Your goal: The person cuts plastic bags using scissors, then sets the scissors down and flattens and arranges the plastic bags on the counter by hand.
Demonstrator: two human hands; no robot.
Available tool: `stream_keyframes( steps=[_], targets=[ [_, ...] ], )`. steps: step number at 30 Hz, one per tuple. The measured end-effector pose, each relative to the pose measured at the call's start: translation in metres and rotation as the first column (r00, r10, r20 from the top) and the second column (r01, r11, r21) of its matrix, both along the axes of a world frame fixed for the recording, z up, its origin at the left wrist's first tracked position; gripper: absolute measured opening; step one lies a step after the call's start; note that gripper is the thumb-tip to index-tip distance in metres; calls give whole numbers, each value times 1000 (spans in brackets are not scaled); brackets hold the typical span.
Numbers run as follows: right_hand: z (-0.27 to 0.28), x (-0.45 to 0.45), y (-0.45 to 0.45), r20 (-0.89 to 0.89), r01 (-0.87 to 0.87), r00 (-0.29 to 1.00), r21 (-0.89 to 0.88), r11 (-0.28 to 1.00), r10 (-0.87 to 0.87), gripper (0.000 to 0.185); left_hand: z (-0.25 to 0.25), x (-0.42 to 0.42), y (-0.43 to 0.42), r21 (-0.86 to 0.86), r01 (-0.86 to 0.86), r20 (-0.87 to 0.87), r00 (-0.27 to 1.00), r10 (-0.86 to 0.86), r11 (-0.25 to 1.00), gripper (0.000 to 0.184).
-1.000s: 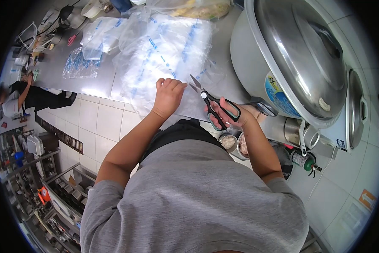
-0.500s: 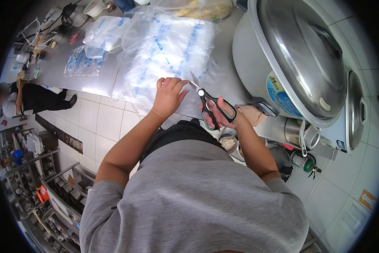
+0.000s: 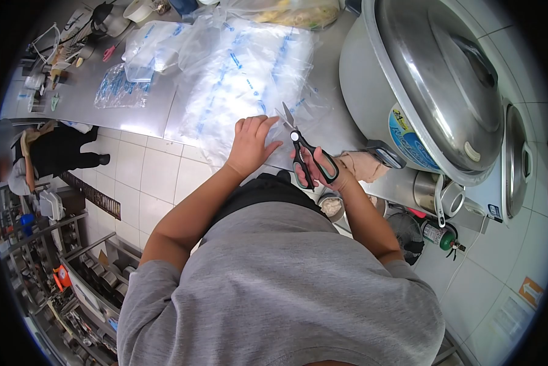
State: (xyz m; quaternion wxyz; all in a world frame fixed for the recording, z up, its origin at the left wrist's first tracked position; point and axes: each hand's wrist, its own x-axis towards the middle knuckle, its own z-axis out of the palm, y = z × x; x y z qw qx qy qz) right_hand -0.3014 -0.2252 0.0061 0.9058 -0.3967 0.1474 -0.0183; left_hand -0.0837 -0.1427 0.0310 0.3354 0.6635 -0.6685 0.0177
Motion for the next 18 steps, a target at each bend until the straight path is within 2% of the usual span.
stream_keyframes(
  steps=[1, 4, 7, 10, 13, 16, 18],
  targets=[
    [2, 1, 1, -12, 5, 1000, -31, 1000, -6, 81, 0, -1, -1, -7, -46, -16, 999, 46, 999, 39],
    [1, 3, 7, -38, 72, 997, -66, 995, -74, 82, -8, 1, -3, 146, -60, 7, 998, 60, 987, 36],
    [4, 7, 11, -55, 144, 988, -48, 988, -146, 83, -13, 2, -6, 211, 30, 64, 997, -44, 977, 33],
    [3, 7, 10, -46, 152, 987, 9, 988, -151, 83, -16, -1, -6, 181, 65, 116, 989, -87, 981, 33],
    [0, 5, 6, -50, 136, 990, 51, 989, -133, 82, -15, 2, -5, 205, 50, 249, 963, -102, 977, 36],
    [-1, 1, 5, -76, 134, 989, 61, 989, -129, 82, 2, -7, -6, 216, -41, 223, 975, -9, 976, 42],
    [0, 0, 5, -97, 147, 985, 54, 988, -141, 81, 7, -11, -13, 204, -36, 208, 978, -8, 978, 47]
  ],
)
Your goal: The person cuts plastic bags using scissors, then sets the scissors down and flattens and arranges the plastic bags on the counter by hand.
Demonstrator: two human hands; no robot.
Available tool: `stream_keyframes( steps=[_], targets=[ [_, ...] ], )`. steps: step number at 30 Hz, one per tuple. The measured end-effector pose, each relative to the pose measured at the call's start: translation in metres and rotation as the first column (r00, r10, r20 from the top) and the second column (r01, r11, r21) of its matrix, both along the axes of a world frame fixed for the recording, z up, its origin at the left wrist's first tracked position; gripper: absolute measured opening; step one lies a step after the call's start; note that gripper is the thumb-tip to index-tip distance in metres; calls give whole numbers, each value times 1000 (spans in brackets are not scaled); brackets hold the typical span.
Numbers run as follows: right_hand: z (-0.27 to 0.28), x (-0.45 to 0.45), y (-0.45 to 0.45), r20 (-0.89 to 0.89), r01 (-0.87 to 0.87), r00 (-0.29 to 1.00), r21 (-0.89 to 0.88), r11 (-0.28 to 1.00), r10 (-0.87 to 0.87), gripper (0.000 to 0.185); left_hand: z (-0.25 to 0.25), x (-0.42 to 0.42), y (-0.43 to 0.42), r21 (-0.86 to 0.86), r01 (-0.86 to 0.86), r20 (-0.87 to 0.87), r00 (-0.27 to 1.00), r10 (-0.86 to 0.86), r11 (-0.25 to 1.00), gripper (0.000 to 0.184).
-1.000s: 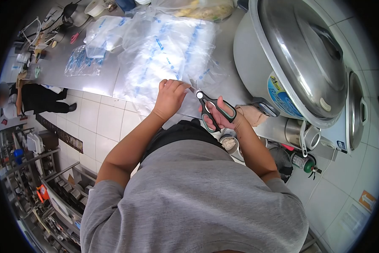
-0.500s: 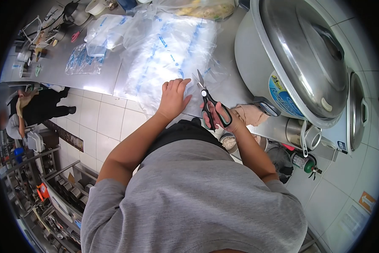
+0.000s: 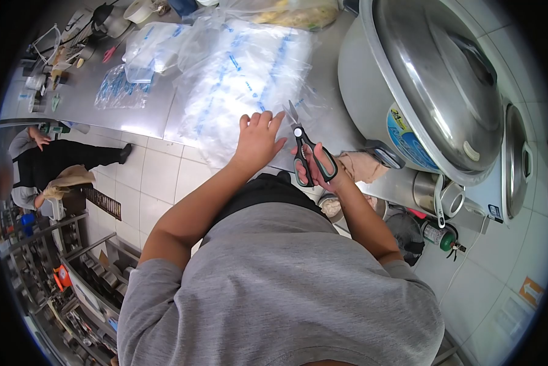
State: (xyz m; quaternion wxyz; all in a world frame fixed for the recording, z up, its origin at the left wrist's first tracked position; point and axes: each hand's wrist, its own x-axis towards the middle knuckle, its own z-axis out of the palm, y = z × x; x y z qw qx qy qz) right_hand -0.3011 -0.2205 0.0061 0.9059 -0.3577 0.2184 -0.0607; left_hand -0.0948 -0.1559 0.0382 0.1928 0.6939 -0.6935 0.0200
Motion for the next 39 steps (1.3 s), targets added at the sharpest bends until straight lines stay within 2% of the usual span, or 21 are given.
stream_keyframes(
  steps=[1, 4, 7, 8, 11, 12, 15, 16, 20, 24, 27, 29, 32, 39],
  targets=[
    [2, -1, 1, -13, 13, 1000, -6, 1000, -13, 81, 3, 0, -2, -6, 1, -8, 1000, -1, 1000, 49],
    [5, -8, 3, -15, 66, 998, -19, 998, -66, 78, 15, 5, -7, -30, 100, -209, 972, -104, 995, 48],
    [7, -14, 2, -67, 115, 991, -67, 991, -120, 71, -10, 30, -22, 7, -103, -234, 967, 102, 995, 47],
    [7, -16, 2, -95, 126, 986, -90, 988, -135, 68, -23, 39, -24, 49, -151, -160, 974, 157, 987, 46],
    [4, -16, 0, -120, 119, 983, -144, 982, -137, 58, -34, 50, -22, 57, -156, -24, 987, 158, 986, 46],
    [6, -14, 2, -135, 133, 978, -165, 977, -156, 53, -27, 48, -23, -10, -100, -73, 992, 99, 995, 50],
    [6, -14, 3, -130, 127, 980, -179, 976, -152, 40, -13, 22, -18, 19, 90, -324, 943, -79, 996, 54],
    [8, -13, 4, -119, 124, 982, -167, 978, -145, 42, -13, 11, -17, 8, 87, -331, 940, -80, 996, 61],
    [12, -14, 2, -78, 113, 990, -104, 988, -121, 49, -27, -4, -11, 65, 12, -220, 975, 3, 998, 59],
    [12, -11, 2, -65, 62, 995, -122, 991, -71, 64, -26, -7, -15, 1, -4, -169, 986, 4, 1000, 51],
    [4, -11, 2, -3, 7, 1000, -31, 1000, -7, 73, -21, -7, -16, -5, 28, -122, 992, -29, 1000, 40],
    [-4, -11, 0, 10, -31, 999, -33, 999, 31, 77, -27, -4, -16, -9, 38, -81, 996, -38, 999, 35],
    [-5, -11, -4, 18, -64, 998, -14, 998, 65, 80, -26, -2, -14, -91, 71, -94, 992, -80, 993, 21],
    [5, -6, -9, -8, -54, 999, -43, 998, 53, 89, -13, -12, -8, -119, 156, -154, 973, -173, 981, 15]
  ],
)
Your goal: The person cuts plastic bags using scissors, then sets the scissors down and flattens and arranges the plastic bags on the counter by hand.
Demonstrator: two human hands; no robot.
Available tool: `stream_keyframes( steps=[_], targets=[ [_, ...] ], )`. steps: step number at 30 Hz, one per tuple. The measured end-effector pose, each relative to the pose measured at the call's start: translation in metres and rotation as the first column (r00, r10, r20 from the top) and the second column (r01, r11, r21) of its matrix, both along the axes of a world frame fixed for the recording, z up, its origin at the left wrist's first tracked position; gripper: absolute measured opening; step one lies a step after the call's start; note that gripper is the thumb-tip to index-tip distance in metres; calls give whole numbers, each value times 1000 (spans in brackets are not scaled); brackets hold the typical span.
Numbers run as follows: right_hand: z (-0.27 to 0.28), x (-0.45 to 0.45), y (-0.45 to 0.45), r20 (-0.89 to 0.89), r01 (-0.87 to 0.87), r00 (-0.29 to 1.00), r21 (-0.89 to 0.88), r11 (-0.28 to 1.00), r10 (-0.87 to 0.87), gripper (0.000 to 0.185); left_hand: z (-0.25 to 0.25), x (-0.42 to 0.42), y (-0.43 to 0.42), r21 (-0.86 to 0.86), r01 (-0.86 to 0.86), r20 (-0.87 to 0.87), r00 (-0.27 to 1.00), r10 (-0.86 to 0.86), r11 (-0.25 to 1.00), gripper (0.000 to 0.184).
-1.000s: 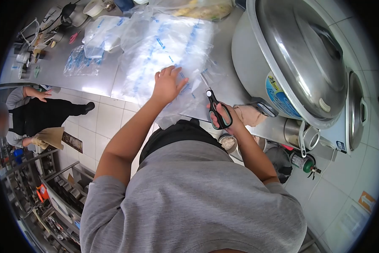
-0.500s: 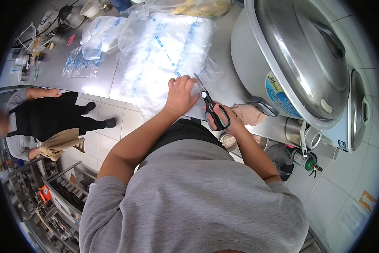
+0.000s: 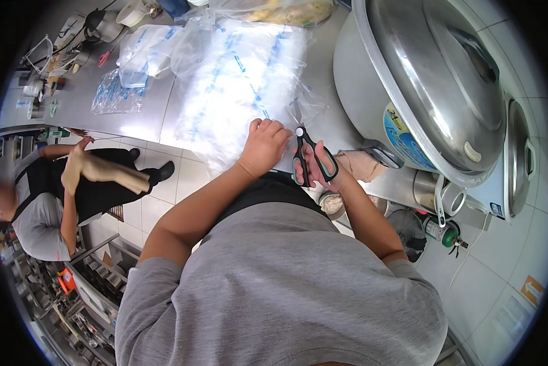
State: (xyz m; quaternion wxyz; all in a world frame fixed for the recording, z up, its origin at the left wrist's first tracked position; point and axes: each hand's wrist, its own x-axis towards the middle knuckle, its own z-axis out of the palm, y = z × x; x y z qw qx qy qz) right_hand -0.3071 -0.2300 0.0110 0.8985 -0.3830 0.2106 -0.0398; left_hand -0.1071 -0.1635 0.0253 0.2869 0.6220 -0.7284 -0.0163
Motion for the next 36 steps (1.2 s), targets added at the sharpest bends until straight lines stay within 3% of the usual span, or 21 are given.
stream_keyframes(
  steps=[12, 18, 21, 25, 31, 36],
  targets=[
    [4, 15, -16, -96, 193, 975, -71, 979, -199, 79, 24, -14, 7, 12, 209, -96, 974, -207, 978, 14],
    [-30, 50, -53, -141, 348, 915, -195, 917, -378, 74, 42, -19, 19, -5, 326, -156, 934, -322, 945, 17],
    [16, 66, -68, -230, 277, 912, -266, 923, -340, 71, 50, -16, 22, -5, 304, -202, 933, -299, 953, 18],
    [28, 89, -77, -205, 234, 931, -305, 923, -303, 71, 57, -5, 20, -28, 219, -222, 950, -220, 975, 17],
    [29, 74, -64, -194, -40, 981, -96, 995, 21, 87, 54, 6, 27, -19, 173, -242, 955, -172, 985, 18],
    [6, 89, -68, -183, 31, 982, -118, 992, -52, 91, 52, 2, 41, 29, 249, -310, 923, -228, 968, 20]
  ],
)
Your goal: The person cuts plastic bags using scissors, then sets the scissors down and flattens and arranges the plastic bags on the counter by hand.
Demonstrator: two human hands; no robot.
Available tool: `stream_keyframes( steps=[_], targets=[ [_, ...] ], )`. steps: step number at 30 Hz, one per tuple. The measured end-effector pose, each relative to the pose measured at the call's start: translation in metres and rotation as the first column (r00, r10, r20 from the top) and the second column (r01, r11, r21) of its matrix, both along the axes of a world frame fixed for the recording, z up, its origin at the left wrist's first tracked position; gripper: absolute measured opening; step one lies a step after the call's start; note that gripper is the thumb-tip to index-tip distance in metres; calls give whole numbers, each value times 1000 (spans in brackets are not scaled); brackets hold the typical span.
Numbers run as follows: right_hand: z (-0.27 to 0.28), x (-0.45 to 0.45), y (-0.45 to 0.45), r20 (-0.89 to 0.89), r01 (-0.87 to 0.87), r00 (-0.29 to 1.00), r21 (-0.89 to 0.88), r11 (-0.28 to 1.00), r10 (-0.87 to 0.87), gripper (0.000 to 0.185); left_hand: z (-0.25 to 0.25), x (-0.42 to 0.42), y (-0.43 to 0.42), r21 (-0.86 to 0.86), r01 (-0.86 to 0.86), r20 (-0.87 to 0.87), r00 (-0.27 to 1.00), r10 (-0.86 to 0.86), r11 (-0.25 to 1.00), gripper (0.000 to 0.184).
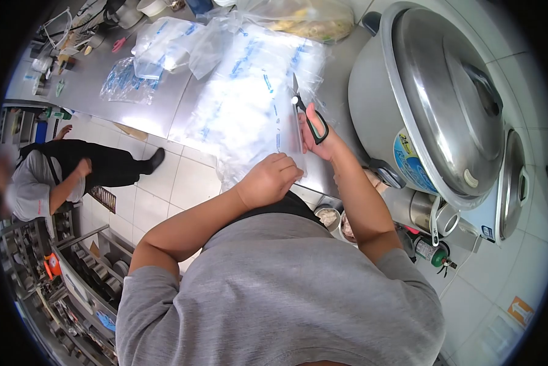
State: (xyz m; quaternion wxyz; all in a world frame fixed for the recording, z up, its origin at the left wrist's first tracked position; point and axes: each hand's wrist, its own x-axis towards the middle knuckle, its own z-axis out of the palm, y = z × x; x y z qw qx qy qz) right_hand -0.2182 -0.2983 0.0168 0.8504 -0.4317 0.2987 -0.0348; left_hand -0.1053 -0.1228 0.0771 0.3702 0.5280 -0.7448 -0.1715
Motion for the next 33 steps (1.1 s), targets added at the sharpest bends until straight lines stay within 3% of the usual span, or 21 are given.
stream_keyframes(
  steps=[4, 10, 17, 20, 21, 25, 28, 33],
  targets=[
    [-13, 7, 2, 22, 27, 999, 2, 1000, -27, 92, 6, 3, -2, -37, -29, -17, 999, 28, 999, 20],
    [5, -11, 12, 174, -128, 980, 209, 969, 92, 91, 28, 9, 5, -46, -69, -31, 997, 68, 997, 20],
    [9, -2, 20, 104, 124, 987, 21, 992, -125, 84, 27, 17, 27, 144, -222, -168, 955, 245, 964, 14],
    [0, 1, 22, 24, 144, 989, -42, 989, -143, 79, 20, 14, 31, 232, -165, -213, 953, 215, 959, 12],
    [15, 4, 28, -17, 255, 966, -76, 964, -257, 75, 21, 12, 32, 265, -150, -209, 956, 208, 953, 12],
    [5, 8, 32, 25, 309, 951, -131, 942, -308, 80, 20, 10, 34, 347, -121, -254, 942, 218, 930, 11],
    [-1, 9, 21, 52, 169, 985, -128, 977, -164, 84, 20, 9, 36, 432, 5, -298, 944, 138, 902, 6],
    [4, 15, 7, 63, 180, 982, -87, 980, -175, 84, 24, 8, 38, 519, 58, -338, 930, 142, 853, 6]
  ],
)
